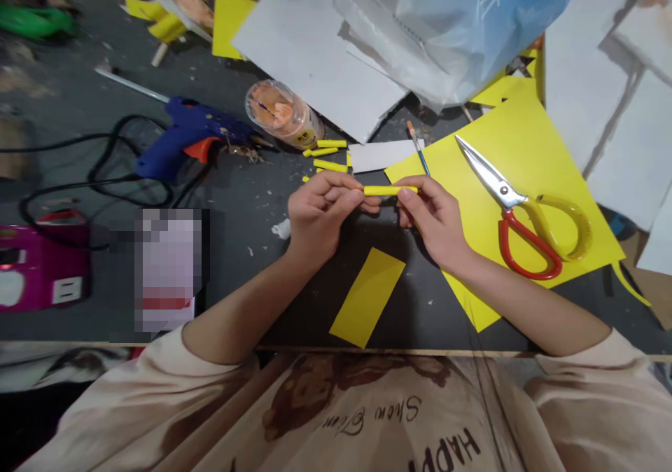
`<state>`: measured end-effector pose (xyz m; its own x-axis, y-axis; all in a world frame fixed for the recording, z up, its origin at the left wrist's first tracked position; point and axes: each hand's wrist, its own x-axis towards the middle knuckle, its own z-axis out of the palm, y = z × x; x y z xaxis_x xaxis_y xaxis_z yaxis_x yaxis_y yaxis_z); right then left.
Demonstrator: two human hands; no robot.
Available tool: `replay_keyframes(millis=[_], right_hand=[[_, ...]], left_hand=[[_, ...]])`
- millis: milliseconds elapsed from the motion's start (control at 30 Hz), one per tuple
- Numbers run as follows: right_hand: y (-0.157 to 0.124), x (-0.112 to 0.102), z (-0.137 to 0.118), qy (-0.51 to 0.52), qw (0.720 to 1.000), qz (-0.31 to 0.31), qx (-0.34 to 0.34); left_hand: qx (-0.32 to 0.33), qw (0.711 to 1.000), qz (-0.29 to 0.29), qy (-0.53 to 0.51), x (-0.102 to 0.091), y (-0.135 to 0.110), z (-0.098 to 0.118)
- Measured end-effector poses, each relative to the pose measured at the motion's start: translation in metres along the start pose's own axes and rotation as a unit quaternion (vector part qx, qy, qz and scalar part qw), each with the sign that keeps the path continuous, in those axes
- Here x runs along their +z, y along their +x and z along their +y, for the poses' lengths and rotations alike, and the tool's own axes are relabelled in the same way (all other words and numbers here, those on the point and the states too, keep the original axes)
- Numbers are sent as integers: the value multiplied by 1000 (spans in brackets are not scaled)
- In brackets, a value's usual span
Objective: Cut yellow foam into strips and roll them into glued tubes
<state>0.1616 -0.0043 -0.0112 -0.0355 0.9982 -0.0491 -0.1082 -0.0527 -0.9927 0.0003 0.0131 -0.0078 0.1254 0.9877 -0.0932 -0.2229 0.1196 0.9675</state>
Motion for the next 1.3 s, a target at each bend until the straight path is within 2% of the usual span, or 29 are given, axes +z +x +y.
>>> replay_keyframes(millis=[167, 367, 467, 800, 1167, 1300], right_hand=[[0, 0, -2, 13, 1000, 1, -4], [0, 0, -1, 22, 1000, 1, -4], [0, 0, 0, 33, 999, 0, -4], [1, 0, -2, 28, 1000, 9, 10], [1, 0, -1, 49, 999, 4, 5], [1, 0, -2, 42, 999, 2, 5]], left_hand=[[-9, 999, 25, -18, 2, 1, -1], [29, 999, -4, -32, -2, -1, -4], [37, 999, -5, -14, -2, -2, -3], [0, 1000, 3, -3, 1, 1, -3], [24, 999, -8, 42, 1, -3, 2], [34, 998, 9, 61, -3, -5, -2]])
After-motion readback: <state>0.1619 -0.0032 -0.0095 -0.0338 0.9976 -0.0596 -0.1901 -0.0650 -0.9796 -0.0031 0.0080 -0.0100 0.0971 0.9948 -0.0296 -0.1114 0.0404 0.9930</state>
